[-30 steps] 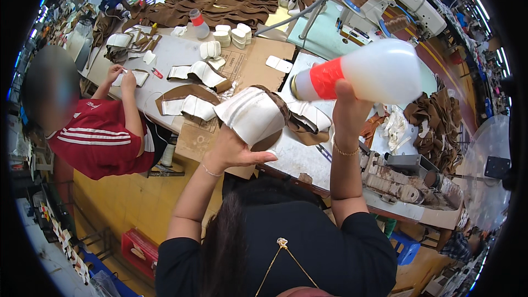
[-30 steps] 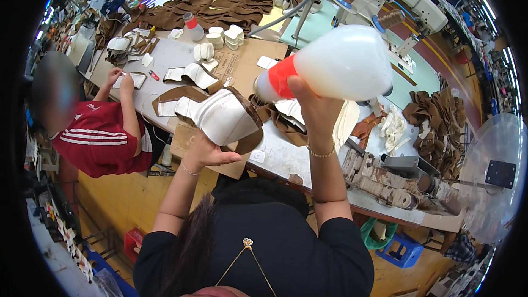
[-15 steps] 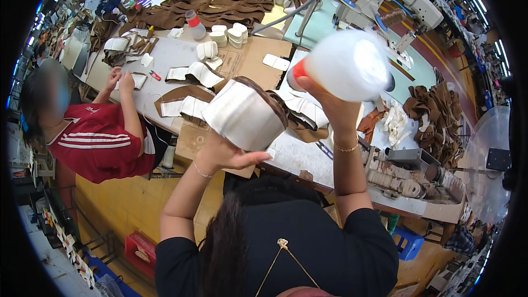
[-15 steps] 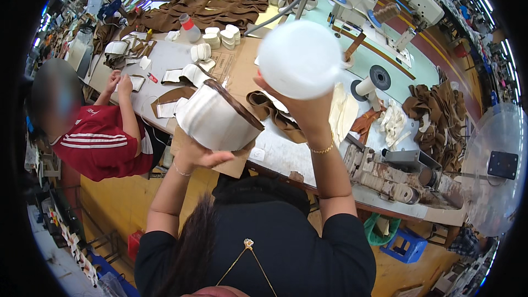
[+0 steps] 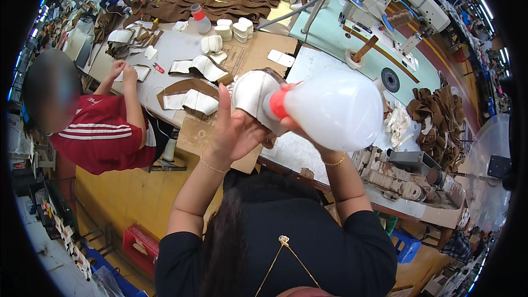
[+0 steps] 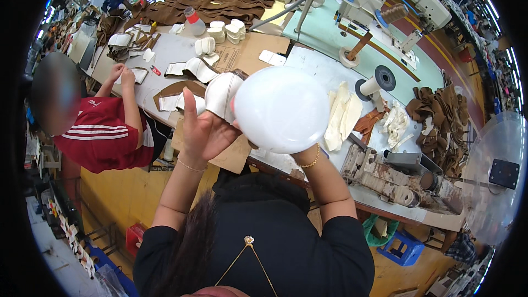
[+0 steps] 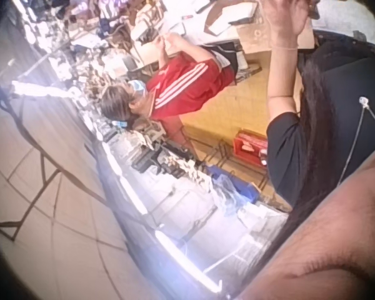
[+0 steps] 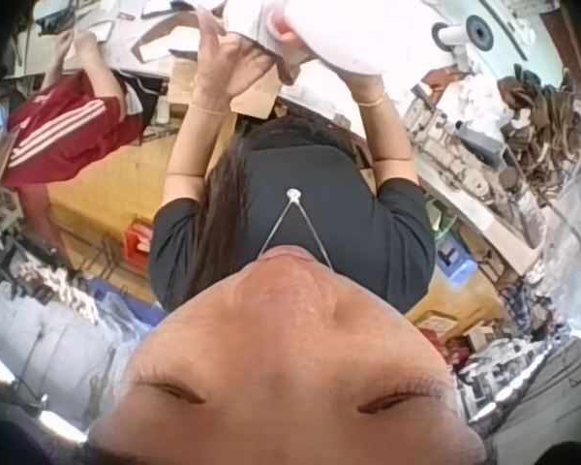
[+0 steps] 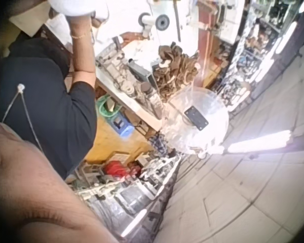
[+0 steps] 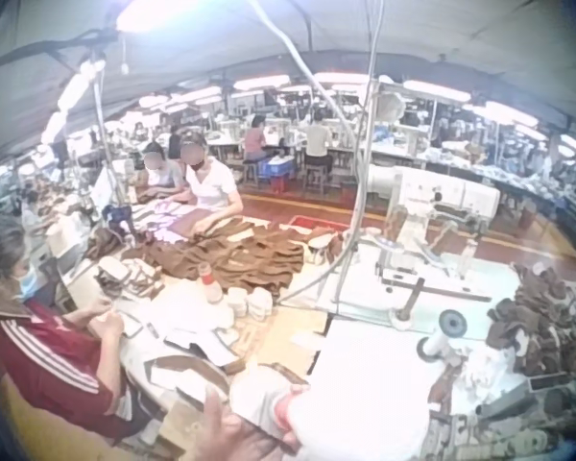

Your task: The person repeatedly applies glue from a squeeze bottle to the edges of small white fabric pieces held in the left hand. The person places each treated piece onto a worktable and picks up the next piece, continuing the process throughout the clip.

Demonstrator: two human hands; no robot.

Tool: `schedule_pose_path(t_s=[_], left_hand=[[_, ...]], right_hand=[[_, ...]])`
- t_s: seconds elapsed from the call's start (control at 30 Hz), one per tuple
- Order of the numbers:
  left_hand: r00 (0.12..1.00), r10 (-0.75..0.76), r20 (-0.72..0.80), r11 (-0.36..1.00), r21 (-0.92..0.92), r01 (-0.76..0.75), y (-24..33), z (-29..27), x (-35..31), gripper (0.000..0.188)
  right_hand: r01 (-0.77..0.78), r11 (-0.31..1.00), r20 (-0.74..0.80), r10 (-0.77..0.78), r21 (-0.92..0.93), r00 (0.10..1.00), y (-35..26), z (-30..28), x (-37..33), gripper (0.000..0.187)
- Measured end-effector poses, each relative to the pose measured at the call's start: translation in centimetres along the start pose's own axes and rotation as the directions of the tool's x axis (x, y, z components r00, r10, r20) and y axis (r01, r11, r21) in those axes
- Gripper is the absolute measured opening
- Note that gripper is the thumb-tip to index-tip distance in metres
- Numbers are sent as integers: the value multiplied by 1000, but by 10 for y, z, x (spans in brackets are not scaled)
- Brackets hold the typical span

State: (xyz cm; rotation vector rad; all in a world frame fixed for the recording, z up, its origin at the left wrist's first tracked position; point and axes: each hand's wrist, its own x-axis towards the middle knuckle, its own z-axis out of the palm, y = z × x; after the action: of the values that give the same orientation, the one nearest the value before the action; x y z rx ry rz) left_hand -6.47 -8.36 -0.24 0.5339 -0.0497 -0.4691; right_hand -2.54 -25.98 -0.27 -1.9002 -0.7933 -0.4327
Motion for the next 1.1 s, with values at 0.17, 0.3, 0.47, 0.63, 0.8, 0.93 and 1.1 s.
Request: schedule_pose_path(t_s=[0.17,0.3,0.47,0.63,0.8,0.93,1.1], left_hand=[[993,38,111,983,-185,-17,-2,7,3,109],[984,18,178,984,-180,15,7,2,5,113],[981,-9,196,943,-324,74,-2,4,7,116],[940,70,333,968,-252,17,4,0,6,117],[981,97,168,963,-265,-50,8,19,8,117],[983,80,166,963,-269,-33,5,12,3,117],[992,103,71,979,-186,-88,8,7,-3,114]], right_hand=[[-398,887,-12,412,233,911,2,-8,16,51],[-76,989,62,69,129,996,9,4,-8,47],[-231,905,49,229,358,972,-10,-6,18,40],[-15,989,100,1,146,995,4,8,5,49],[-3,831,112,-71,557,991,4,-9,-2,57],[-60,944,-200,131,325,971,28,-10,7,45],[-22,952,-485,175,305,857,9,-12,20,36]])
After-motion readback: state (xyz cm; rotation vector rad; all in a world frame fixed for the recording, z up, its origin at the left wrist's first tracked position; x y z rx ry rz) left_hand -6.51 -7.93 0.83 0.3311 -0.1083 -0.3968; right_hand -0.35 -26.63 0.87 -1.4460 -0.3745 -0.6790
